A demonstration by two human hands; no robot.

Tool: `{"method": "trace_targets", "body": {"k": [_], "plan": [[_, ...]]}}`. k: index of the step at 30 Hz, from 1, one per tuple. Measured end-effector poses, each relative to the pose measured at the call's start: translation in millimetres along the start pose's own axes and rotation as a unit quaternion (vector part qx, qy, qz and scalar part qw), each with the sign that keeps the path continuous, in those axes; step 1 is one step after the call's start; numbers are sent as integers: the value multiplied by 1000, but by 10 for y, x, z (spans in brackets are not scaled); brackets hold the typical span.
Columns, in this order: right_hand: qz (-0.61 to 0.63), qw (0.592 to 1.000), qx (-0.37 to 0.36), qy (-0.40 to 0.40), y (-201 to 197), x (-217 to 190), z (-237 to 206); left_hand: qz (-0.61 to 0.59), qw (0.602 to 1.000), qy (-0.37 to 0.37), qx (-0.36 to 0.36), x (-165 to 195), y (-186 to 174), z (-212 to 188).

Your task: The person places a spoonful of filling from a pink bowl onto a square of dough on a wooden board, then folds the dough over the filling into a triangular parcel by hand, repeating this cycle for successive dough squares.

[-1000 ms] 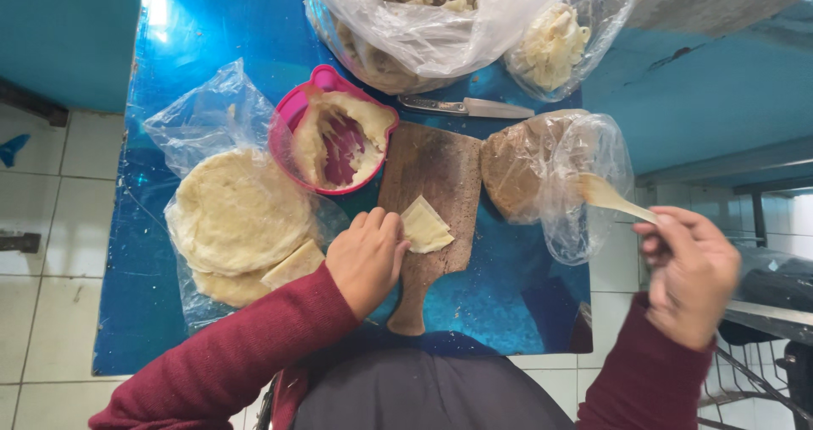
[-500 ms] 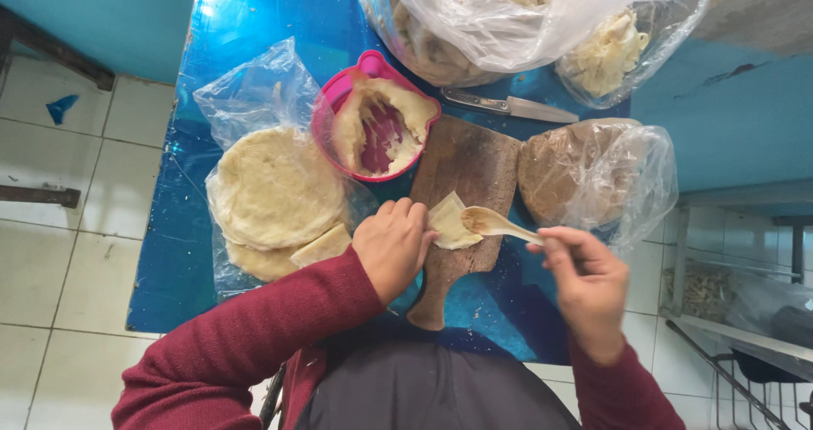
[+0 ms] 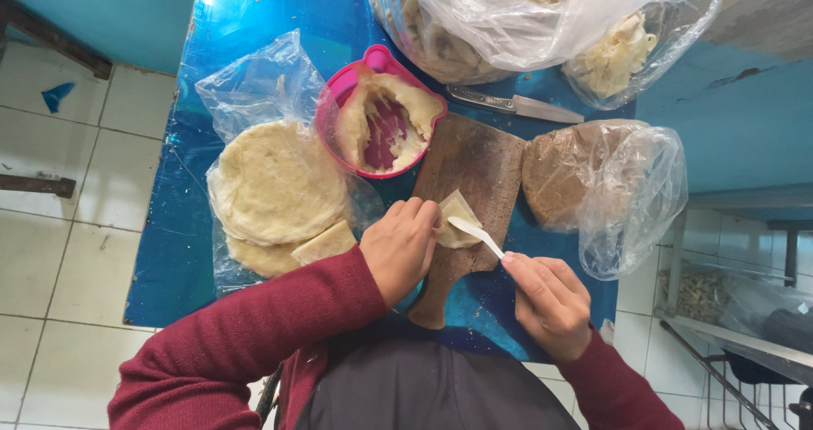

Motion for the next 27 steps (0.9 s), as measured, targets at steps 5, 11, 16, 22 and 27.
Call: {"method": "trace_targets", "body": {"k": [5, 11, 16, 22, 27], "plan": [[1, 999, -14, -38, -14, 2, -35, 15, 1000, -16, -16, -13, 4, 22], [-1, 1000, 7, -23, -116, 88, -202, -3, 1000, 0, -18, 33, -3, 12], [-141, 960, 217, 105, -566, 376, -592, 22, 1000, 8, -8, 48, 0, 2], [-239, 909, 190, 283, -759, 728, -667, -16, 1000, -6, -23, 22, 17, -6], [-278, 929, 89, 229, -604, 535, -223, -85, 996, 34, 16, 71, 47, -12]]}}
Point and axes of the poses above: each hand's wrist, its own z-axis towards the middle knuckle, its own y-axis out of the palm, x = y × z, the point moved 5 cm from there along z, towards the middle knuckle, and after that the axes turned 12 degrees about -z, right-handed, at the moved point
